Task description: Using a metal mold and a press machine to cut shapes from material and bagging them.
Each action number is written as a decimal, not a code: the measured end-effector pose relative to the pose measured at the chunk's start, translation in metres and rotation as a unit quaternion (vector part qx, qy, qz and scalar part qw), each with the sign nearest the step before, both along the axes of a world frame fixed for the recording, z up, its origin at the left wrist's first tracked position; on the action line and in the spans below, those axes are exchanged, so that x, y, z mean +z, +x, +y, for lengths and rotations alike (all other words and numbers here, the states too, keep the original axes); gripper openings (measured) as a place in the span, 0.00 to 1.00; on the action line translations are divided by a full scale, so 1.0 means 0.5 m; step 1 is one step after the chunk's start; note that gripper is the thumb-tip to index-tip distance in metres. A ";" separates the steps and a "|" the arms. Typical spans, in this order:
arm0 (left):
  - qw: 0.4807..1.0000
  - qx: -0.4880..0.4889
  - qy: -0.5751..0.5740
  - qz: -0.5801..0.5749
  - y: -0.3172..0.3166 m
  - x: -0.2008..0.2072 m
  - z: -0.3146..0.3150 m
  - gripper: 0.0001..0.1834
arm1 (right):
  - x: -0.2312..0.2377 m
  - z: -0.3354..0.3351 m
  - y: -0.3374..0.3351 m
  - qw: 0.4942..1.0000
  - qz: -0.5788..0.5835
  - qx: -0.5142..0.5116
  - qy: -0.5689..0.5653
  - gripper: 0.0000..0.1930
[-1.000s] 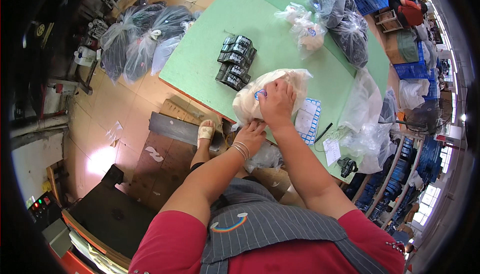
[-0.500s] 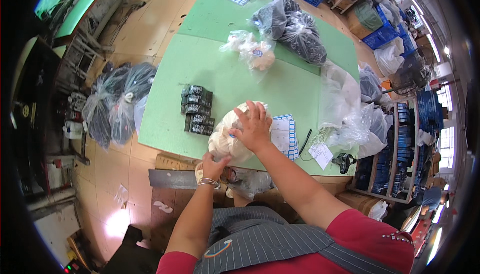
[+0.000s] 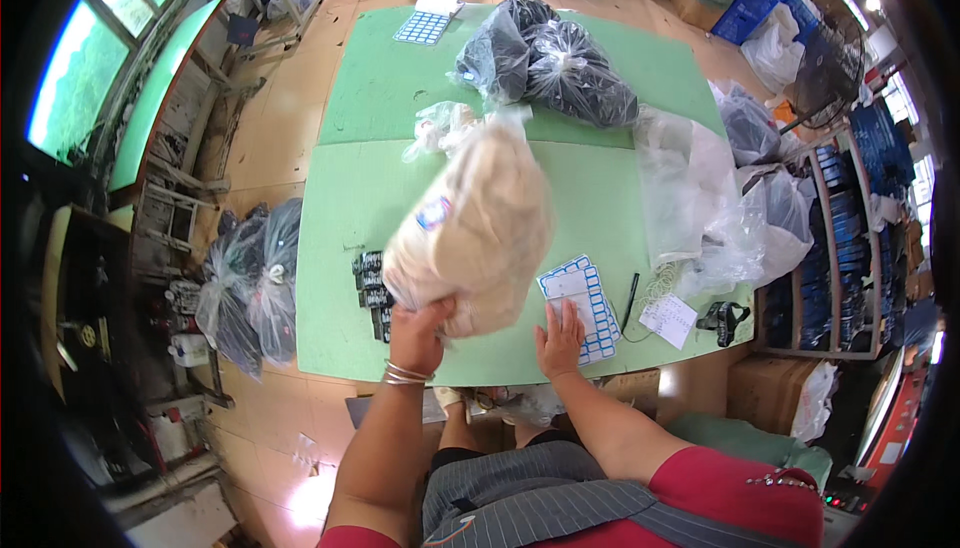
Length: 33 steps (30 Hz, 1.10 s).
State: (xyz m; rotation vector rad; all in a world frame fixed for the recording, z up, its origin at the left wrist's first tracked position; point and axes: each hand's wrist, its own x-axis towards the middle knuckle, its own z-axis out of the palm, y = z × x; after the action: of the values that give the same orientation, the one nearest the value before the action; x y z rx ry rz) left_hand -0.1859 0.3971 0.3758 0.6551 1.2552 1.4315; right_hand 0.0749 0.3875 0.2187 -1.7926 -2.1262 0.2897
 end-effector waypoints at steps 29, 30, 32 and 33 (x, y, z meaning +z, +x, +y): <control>0.961 0.141 -0.103 -0.213 -0.427 -0.268 0.631 0.25 | -0.035 0.076 -0.026 0.994 -0.107 0.011 -0.008 0.27; 0.963 0.109 -0.138 -0.206 -0.437 -0.258 0.615 0.29 | -0.034 0.079 -0.028 0.994 -0.107 0.011 -0.005 0.26; 0.952 0.116 -0.219 -0.177 -0.438 -0.233 0.571 0.43 | -0.037 0.079 -0.033 0.994 -0.107 0.011 -0.004 0.26; 0.960 0.113 -0.245 -0.079 -0.434 -0.233 0.536 0.45 | -0.039 0.080 -0.035 0.994 -0.108 0.013 -0.002 0.27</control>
State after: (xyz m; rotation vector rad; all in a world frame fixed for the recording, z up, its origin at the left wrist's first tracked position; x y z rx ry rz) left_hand -0.4029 0.6652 0.2591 0.0611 1.5162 1.2501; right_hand 0.0573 0.4274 0.1993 -1.8746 -2.2971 0.1089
